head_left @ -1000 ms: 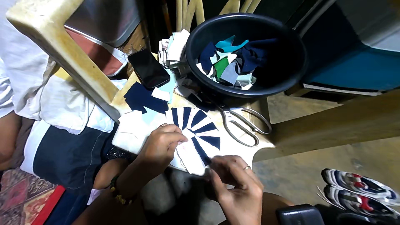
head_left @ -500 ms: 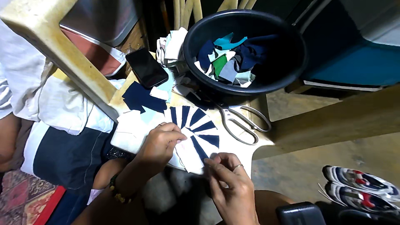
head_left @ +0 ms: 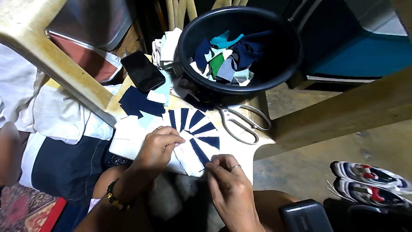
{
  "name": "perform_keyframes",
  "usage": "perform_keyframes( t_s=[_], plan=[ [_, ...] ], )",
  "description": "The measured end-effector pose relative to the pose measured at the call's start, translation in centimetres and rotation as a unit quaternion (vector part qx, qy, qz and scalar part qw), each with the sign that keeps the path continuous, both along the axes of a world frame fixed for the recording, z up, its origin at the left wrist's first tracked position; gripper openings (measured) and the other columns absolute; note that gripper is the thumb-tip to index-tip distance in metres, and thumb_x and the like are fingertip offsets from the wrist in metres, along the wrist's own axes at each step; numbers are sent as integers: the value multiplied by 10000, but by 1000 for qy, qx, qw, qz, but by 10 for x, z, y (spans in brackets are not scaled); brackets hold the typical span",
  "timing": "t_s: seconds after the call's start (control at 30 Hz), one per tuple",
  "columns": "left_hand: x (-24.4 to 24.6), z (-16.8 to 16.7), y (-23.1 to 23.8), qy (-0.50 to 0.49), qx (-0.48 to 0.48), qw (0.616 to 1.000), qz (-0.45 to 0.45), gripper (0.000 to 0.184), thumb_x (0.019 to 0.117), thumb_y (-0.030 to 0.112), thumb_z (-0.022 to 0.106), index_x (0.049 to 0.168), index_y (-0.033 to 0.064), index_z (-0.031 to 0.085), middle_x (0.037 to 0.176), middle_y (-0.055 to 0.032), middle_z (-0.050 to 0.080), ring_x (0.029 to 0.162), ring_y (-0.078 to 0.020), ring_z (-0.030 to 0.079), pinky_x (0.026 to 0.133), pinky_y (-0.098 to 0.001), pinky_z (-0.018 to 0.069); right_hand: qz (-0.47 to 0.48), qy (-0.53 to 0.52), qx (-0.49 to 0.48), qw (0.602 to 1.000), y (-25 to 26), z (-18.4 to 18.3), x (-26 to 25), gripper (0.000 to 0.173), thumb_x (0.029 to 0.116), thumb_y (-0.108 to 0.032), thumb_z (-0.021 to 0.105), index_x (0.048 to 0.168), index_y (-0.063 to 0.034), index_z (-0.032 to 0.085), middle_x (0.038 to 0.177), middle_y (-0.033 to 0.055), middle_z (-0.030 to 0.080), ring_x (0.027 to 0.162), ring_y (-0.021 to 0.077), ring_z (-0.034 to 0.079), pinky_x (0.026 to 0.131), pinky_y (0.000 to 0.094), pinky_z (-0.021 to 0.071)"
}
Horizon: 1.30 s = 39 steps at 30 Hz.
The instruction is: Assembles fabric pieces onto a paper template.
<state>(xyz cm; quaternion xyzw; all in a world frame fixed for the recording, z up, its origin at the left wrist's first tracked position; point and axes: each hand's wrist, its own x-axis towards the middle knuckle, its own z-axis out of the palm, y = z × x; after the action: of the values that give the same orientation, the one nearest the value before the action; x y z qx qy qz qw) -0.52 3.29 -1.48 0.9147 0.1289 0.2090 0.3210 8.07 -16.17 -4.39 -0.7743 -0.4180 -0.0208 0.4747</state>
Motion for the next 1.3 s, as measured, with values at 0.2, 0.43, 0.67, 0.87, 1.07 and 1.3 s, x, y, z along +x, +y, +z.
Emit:
perform_keyframes(
  t_s=[0.2, 0.43, 0.67, 0.87, 1.07, 1.3],
  plan=[
    [1, 1, 0, -1, -10, 1000, -9, 205, 923, 22, 590, 936, 53, 793, 954, -45, 720, 900, -60, 659, 830, -195, 533, 13, 2, 14, 1000, 0, -3, -1, 176, 889, -164, 622, 959, -74, 756, 965, 93, 589, 825, 58, 563, 690, 130, 461],
    [1, 1, 1, 5, -14, 1000, -12, 202, 929, 29, 596, 946, 58, 796, 972, -48, 722, 910, -83, 666, 831, -216, 541, 48, -42, 14, 998, 5, -11, -8, 137, 863, -187, 667, 899, -160, 797, 945, 82, 587, 900, 110, 546, 772, 174, 441],
    [4, 1, 4, -4, -29, 999, -22, 197, 925, 13, 591, 942, 36, 786, 980, -85, 719, 907, -92, 672, 831, -203, 538, 36, -79, -5, 996, 9, -13, -9, 139, 881, -189, 671, 865, -156, 805, 903, 79, 594, 854, 117, 555, 743, 178, 450],
    [4, 3, 3, -13, -23, 999, -24, 179, 908, -11, 606, 929, 19, 781, 950, -111, 713, 855, -95, 675, 793, -183, 541, 34, -99, -25, 994, 10, -11, -11, 151, 880, -175, 663, 841, -152, 807, 894, 96, 625, 837, 162, 584, 726, 231, 476],
    [4, 6, 0, 2, -22, 1000, -7, 178, 910, -9, 614, 939, 17, 788, 950, -114, 712, 855, -95, 674, 794, -175, 536, 33, -97, -22, 995, 10, -11, -12, 171, 908, -186, 640, 860, -160, 801, 892, 79, 611, 829, 157, 574, 719, 236, 461],
    [5, 8, 1, 30, -33, 999, -3, 192, 927, -9, 601, 967, 14, 787, 968, -115, 709, 891, -115, 672, 819, -206, 538, 30, -93, -22, 995, 11, -11, -13, 168, 905, -185, 643, 862, -167, 805, 874, 85, 621, 808, 172, 586, 691, 260, 466]
  ],
)
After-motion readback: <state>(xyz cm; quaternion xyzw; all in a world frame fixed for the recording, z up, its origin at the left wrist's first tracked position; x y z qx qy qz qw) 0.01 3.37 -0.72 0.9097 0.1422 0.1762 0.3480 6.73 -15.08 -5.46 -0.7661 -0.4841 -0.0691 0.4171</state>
